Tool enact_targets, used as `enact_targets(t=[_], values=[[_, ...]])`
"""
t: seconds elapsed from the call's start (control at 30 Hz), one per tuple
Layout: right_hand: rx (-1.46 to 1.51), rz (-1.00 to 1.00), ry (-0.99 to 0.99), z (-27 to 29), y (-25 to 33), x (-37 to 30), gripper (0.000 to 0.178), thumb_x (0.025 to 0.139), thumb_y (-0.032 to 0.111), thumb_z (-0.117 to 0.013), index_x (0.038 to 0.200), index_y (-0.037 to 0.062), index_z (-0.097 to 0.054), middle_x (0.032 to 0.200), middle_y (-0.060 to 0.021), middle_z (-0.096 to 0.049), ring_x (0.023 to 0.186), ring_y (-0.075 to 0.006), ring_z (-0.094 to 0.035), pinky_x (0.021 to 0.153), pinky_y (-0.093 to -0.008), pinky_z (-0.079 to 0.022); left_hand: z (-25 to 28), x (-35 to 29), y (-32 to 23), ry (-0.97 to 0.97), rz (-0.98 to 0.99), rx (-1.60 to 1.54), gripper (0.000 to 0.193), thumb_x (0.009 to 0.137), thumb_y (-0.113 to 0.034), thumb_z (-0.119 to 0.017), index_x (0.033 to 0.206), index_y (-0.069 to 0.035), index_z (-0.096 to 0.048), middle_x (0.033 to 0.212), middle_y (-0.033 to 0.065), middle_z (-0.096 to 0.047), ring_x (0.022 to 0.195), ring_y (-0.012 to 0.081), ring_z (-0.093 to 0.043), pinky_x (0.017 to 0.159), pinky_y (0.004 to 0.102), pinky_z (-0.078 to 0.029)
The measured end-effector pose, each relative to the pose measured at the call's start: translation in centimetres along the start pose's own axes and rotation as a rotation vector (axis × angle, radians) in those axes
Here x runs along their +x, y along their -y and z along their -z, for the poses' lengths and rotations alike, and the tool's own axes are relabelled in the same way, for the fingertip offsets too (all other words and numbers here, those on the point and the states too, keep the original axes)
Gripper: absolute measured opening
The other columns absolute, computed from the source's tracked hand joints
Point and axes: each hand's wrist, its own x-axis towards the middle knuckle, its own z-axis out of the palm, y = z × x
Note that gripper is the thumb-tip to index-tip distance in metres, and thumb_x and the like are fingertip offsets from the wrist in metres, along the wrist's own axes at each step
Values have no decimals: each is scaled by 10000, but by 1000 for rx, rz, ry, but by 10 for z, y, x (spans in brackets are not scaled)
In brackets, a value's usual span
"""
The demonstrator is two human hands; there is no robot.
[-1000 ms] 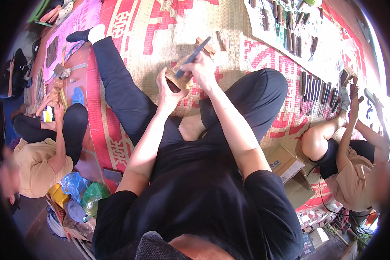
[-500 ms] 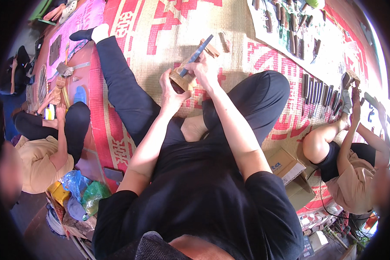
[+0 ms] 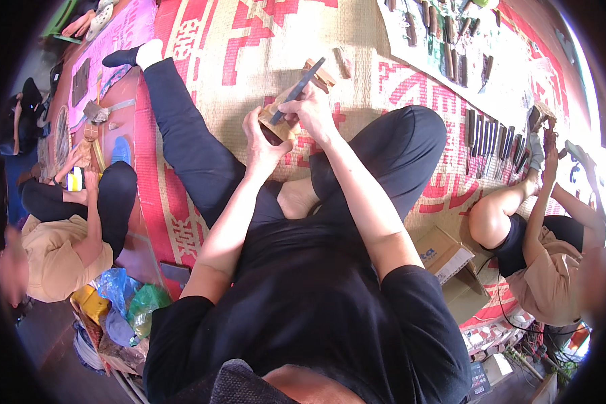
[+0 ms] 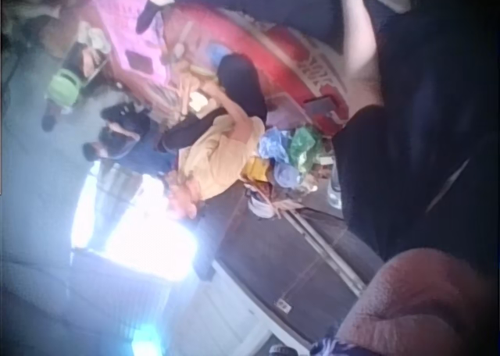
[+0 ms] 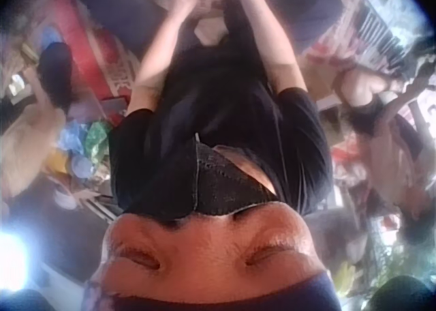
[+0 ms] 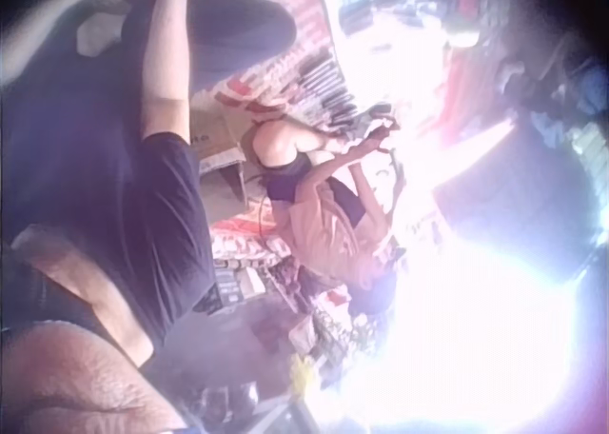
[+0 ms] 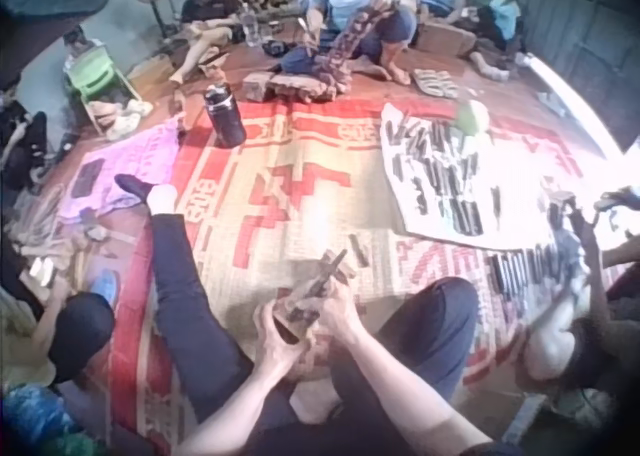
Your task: The person sits on a mat and carves a small, light-colored wooden object using a chisel held in the right hand. They rotate the object frequently to work on different sides, while other people in the background perform similar carving tasks.
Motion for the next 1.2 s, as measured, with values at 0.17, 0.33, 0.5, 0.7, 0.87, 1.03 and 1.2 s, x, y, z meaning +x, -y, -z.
enact_targets(t=[0.17, 0.33, 0.5, 0.7, 0.87, 1.03, 1.2], values=[[-2, 22, -79, -1, 6, 0, 220, 721, 7, -657, 888, 25, -514, 715, -44, -578, 602, -117, -559, 556, -252, -478, 0, 0, -1, -3, -12, 43, 988, 580, -112, -824, 1368, -88, -228, 1356, 232, -249, 1230, 413, -389, 985, 463, -420], [31, -17, 16, -7, 5, -6, 248, 716, 22, -668, 911, 23, -515, 714, -32, -574, 597, -107, -548, 561, -251, -468, 1, -1, -2, -14, 4, 1, 995, 576, -110, -827, 1370, -89, -228, 1353, 236, -254, 1229, 418, -387, 982, 466, -421], [2, -4, -122, 4, -1, 8, 263, 717, 29, -675, 927, 25, -517, 711, -28, -572, 587, -109, -542, 566, -249, -469, 0, 2, 0, -3, -27, 56, 1002, 573, -95, -825, 1371, -92, -220, 1357, 236, -238, 1227, 422, -386, 979, 469, -422], [7, -20, -45, 0, 1, -2, 263, 712, 34, -682, 920, 29, -522, 712, -27, -574, 581, -104, -531, 562, -240, -462, -2, -1, 3, -16, -16, 32, 1007, 571, -87, -821, 1376, -94, -216, 1367, 245, -228, 1242, 430, -368, 992, 473, -407], [-38, 25, -109, 4, 0, 3, 272, 709, 30, -690, 930, 20, -532, 711, -32, -575, 595, -113, -548, 564, -240, -465, -2, 1, -1, 28, 24, 44, 993, 603, -126, -823, 1382, -119, -207, 1369, 197, -235, 1260, 378, -366, 1007, 458, -410], [69, 1, -55, -3, 1, -7, 269, 707, 24, -684, 920, 26, -521, 704, -27, -560, 593, -114, -537, 563, -239, -458, -1, 0, 2, -3, 9, 22, 1011, 569, -123, -826, 1376, -89, -219, 1358, 241, -254, 1235, 428, -375, 995, 473, -405], [14, 15, -111, 1, 3, 4, 261, 701, 13, -686, 893, 31, -510, 694, -28, -551, 590, -113, -544, 563, -238, -465, -2, 1, 0, 0, -7, 65, 1022, 559, -117, -832, 1376, -86, -218, 1355, 241, -255, 1226, 433, -388, 992, 473, -407]])
